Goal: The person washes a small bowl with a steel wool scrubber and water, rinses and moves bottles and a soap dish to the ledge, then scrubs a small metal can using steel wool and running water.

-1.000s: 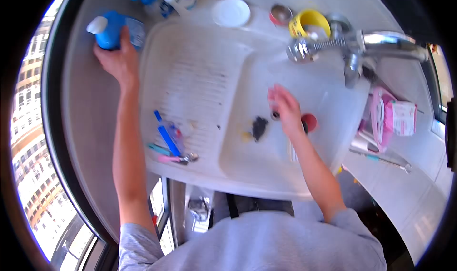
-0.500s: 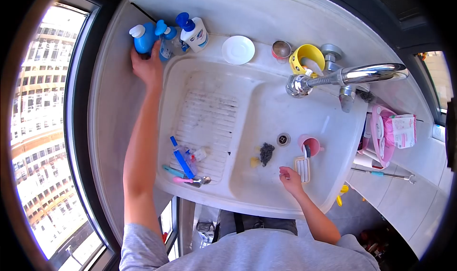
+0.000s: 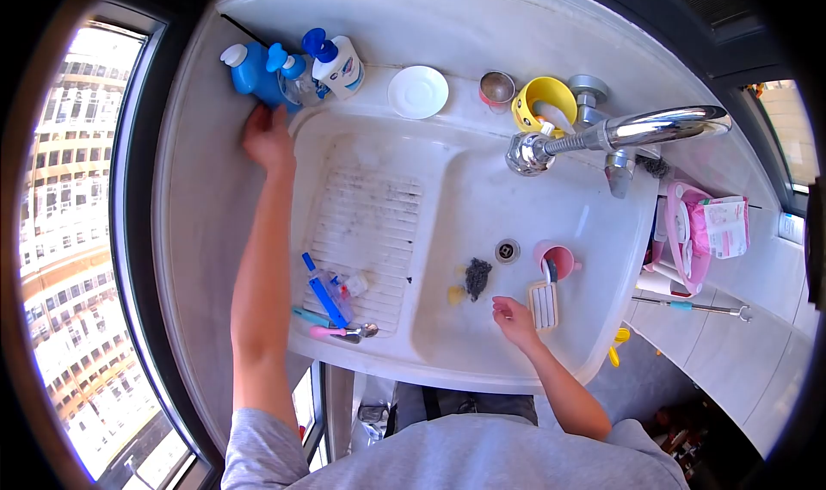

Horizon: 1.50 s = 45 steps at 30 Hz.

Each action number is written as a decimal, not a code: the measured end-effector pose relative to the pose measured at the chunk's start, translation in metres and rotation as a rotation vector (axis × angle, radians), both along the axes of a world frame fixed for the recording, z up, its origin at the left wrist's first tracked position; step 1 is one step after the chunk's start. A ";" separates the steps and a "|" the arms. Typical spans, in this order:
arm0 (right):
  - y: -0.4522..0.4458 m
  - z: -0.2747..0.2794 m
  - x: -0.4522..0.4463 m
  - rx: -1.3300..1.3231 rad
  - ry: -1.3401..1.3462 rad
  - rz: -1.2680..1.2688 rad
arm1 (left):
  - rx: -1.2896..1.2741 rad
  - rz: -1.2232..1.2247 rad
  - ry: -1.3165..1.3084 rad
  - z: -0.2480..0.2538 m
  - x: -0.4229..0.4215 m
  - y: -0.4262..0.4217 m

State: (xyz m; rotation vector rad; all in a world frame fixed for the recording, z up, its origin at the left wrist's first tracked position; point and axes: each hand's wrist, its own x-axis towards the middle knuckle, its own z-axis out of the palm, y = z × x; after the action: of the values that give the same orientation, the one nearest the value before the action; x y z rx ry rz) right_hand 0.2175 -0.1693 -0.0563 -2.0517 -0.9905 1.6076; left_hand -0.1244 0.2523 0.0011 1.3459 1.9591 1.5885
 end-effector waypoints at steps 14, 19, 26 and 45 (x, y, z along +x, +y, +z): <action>-0.037 0.013 0.040 0.088 -1.036 -0.200 | -0.834 -0.430 -0.737 0.009 0.163 -0.048; -0.052 -0.012 0.049 -0.065 -0.856 -0.100 | -0.824 -0.430 -0.774 -0.014 0.165 -0.044; -0.056 -0.026 0.050 -0.069 -0.782 -0.017 | -0.647 -0.334 -0.788 -0.009 0.151 -0.064; 0.171 0.151 -0.045 0.877 -0.404 0.236 | -0.919 -0.590 0.325 -0.054 0.041 -0.198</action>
State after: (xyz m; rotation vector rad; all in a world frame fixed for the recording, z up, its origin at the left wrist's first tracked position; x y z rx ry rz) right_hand 0.1725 0.0022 0.0949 -1.6583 -1.7349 0.6054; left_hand -0.0834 0.0547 -0.0532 1.5520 1.8011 0.1465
